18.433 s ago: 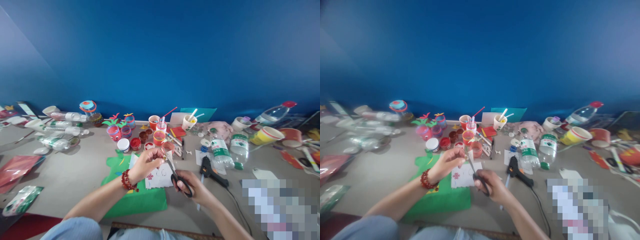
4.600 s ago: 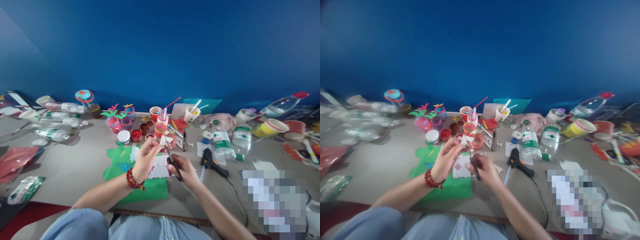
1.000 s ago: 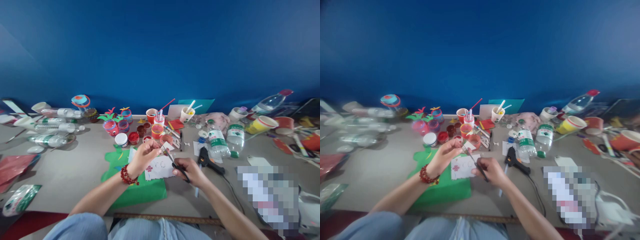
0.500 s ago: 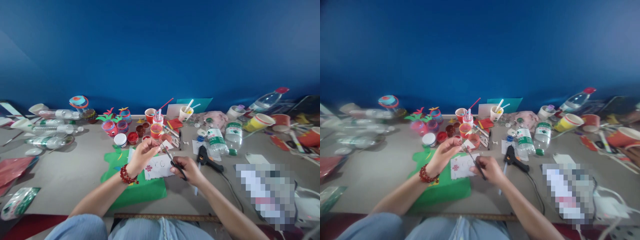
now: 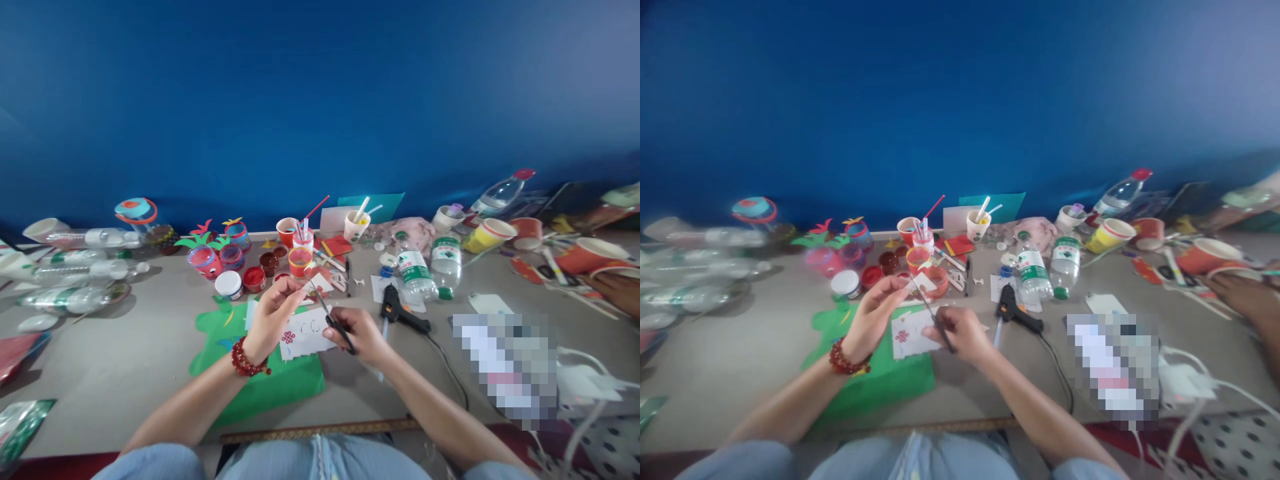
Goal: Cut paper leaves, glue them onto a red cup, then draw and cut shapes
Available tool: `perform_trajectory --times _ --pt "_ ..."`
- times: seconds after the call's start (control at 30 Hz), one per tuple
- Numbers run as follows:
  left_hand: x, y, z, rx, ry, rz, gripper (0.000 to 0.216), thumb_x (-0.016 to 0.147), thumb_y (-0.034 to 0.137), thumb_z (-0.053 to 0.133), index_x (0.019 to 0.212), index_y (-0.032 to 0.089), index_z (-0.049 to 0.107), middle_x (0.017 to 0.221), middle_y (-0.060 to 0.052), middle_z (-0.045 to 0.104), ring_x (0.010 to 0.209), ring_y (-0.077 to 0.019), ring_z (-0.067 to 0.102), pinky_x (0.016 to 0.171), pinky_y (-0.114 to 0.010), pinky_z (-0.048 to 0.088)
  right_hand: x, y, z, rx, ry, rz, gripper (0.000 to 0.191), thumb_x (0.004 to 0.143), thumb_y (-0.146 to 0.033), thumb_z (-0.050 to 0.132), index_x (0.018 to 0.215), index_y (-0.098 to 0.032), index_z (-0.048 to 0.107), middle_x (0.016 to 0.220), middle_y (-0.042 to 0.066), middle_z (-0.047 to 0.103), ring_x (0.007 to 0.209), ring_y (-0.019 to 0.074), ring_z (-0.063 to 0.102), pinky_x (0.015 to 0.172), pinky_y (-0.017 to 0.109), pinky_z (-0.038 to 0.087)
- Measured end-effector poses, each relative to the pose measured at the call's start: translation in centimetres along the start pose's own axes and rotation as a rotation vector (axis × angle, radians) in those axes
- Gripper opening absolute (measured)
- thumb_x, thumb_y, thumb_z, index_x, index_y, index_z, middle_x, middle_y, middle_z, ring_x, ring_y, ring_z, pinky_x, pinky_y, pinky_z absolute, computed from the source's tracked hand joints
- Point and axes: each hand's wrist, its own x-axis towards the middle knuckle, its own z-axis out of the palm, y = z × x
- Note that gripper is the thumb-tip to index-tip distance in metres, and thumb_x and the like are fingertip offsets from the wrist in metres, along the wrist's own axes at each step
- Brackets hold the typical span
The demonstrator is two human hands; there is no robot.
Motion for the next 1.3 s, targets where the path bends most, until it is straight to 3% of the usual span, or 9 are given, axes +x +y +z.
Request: perform_trajectory --times 0.3,0.57,0.9,1.3 --pt "-0.1 0.2 0.0 0.020 0.026 0.041 0.020 0.086 0.036 0.064 0.081 0.018 0.058 0.072 0.002 0.058 0.065 -0.0095 0.050 0.061 -0.021 0.040 0.2 -0.4 0.7 0.060 0.012 0.040 0.059 0.072 -0.073 0.062 0.056 -0.021 0.039 0.045 -0.006 0.040 0.045 0.0084 0.036 0.044 0.021 0.025" --pt "0.0 0.7 -0.3 0.115 0.015 0.121 0.022 0.086 0.037 0.061 0.078 0.017 0.058 0.081 -0.003 0.063 0.074 -0.0143 0.055 0.069 -0.025 0.043 0.2 -0.5 1.0 0.130 -0.063 0.075 0.060 0.070 -0.076 0.061 0.059 -0.021 0.041 0.045 -0.005 0.045 0.042 0.0094 0.042 0.042 0.021 0.028" --pt "-0.1 0.4 -0.6 0.174 -0.028 0.079 0.021 0.087 0.033 0.058 0.074 0.018 0.053 0.071 0.000 0.055 0.060 -0.0111 0.044 0.056 -0.023 0.034 0.1 -0.9 0.9 0.192 -0.114 0.084 0.062 0.067 -0.079 0.061 0.060 -0.021 0.039 0.048 -0.005 0.044 0.044 0.0101 0.044 0.044 0.022 0.029" --pt "-0.2 0.6 -0.9 0.195 -0.057 0.058 0.018 0.088 0.028 0.056 0.074 0.018 0.051 0.070 0.001 0.052 0.058 -0.0100 0.039 0.054 -0.022 0.032 0.1 -0.8 0.3 0.184 -0.135 0.073 0.063 0.067 -0.079 0.061 0.059 -0.020 0.041 0.049 -0.003 0.046 0.044 0.0098 0.043 0.043 0.021 0.029"
